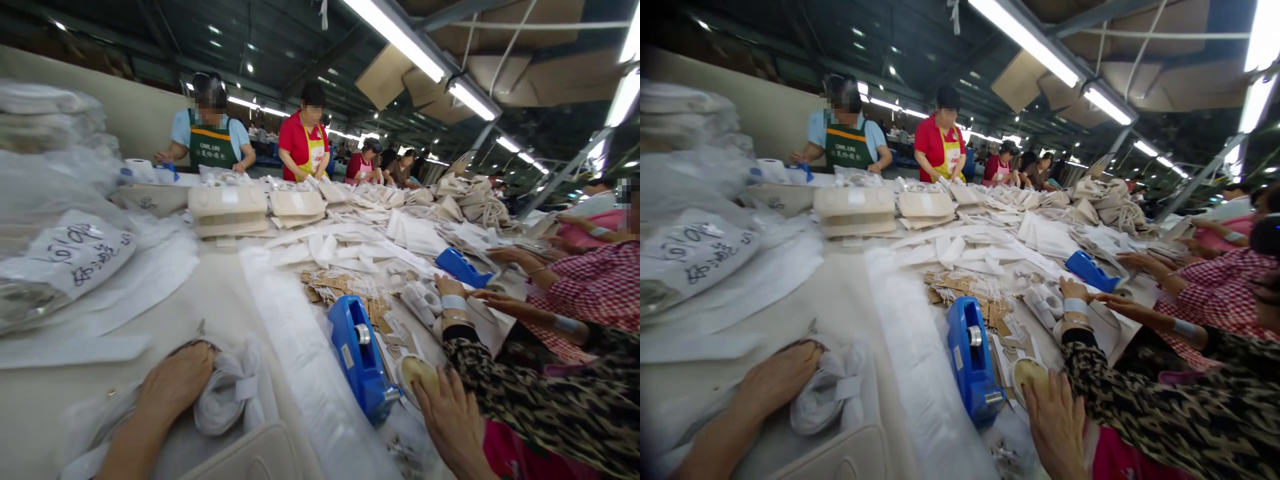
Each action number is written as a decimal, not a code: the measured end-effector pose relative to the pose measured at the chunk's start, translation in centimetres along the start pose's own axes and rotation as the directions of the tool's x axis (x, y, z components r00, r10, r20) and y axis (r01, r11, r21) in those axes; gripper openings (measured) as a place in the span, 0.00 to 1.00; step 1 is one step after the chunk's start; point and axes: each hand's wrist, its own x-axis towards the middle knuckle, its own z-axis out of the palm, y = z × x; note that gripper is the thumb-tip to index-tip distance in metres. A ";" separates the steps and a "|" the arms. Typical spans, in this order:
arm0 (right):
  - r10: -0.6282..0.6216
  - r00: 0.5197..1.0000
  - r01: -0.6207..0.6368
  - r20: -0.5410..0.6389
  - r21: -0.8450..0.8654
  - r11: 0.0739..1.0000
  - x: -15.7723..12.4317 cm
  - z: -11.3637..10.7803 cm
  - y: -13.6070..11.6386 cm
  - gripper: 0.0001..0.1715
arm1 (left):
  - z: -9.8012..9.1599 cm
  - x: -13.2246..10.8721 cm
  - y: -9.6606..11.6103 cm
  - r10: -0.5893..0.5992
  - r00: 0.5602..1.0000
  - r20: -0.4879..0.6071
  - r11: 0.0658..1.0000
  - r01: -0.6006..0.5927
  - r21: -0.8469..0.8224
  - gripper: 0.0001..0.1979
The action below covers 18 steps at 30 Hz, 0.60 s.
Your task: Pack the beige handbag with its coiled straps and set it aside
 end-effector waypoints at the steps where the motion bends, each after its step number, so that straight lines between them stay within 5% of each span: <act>1: -0.019 1.000 0.019 0.000 -0.016 1.000 0.0 0.2 0.2 0.37 | -0.4 -0.1 0.3 0.000 0.999 0.034 1.000 -0.001 0.017 0.21; 5: 0.036 0.981 -0.009 -0.192 0.140 0.990 2.7 -2.8 -3.0 0.31 | -1.4 -0.3 1.0 -0.021 0.998 0.064 0.999 0.019 0.027 0.21; 9: -0.223 0.953 0.295 -0.203 0.480 0.826 6.9 -5.4 -10.8 0.15 | -2.1 -0.5 1.1 -0.036 0.997 0.064 0.999 0.036 0.011 0.21; 14: -0.364 0.931 0.317 0.000 0.489 0.813 9.2 -1.2 -19.8 0.19 | -2.0 -0.7 0.7 0.009 0.999 0.041 0.999 -0.007 -0.049 0.20; 18: -0.435 0.887 0.336 0.154 0.429 0.838 9.3 2.3 -22.1 0.19 | -1.3 -0.6 0.1 -0.011 1.000 -0.004 0.990 0.011 -0.140 0.18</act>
